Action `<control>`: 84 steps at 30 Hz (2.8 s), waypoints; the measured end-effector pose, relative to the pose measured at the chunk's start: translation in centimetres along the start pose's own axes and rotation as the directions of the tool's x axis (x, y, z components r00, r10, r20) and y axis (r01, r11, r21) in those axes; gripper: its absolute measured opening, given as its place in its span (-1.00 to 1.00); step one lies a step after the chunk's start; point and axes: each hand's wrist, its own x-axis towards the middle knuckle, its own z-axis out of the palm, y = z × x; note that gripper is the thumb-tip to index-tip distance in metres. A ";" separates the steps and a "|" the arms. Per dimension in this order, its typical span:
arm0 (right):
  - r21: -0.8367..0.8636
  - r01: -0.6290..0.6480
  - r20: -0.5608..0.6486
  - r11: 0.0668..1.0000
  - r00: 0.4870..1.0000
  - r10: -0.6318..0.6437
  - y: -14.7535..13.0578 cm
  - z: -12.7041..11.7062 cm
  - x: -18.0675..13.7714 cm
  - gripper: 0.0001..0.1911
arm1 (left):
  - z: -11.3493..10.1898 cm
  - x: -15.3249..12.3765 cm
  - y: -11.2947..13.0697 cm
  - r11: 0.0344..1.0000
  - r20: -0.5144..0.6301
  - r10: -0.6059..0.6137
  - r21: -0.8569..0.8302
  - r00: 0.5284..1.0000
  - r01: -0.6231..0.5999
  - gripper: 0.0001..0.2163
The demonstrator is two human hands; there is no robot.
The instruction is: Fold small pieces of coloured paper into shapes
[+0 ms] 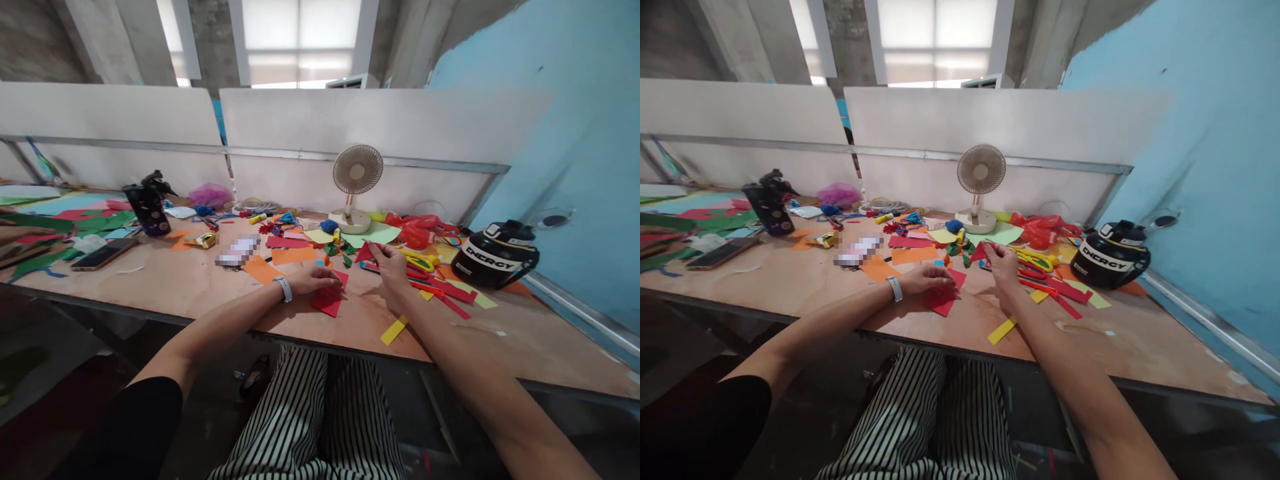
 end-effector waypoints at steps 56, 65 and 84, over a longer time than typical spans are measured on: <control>-0.448 0.547 0.633 0.708 0.753 -0.181 1.5 -2.0 -4.3 -0.86 | 0.4 -0.2 -0.5 0.338 0.323 0.275 0.850 0.906 -0.405 -0.66; -0.423 0.498 0.662 0.757 0.740 -0.117 0.8 -2.4 -4.0 -0.83 | 0.5 -0.1 -0.7 0.330 0.312 0.287 0.856 0.906 -0.399 -0.66; -0.273 0.449 0.756 0.851 0.647 -0.099 -0.6 -3.6 -3.7 -0.75 | 0.3 0.0 -0.3 0.426 0.291 0.329 0.803 0.898 -0.416 -0.67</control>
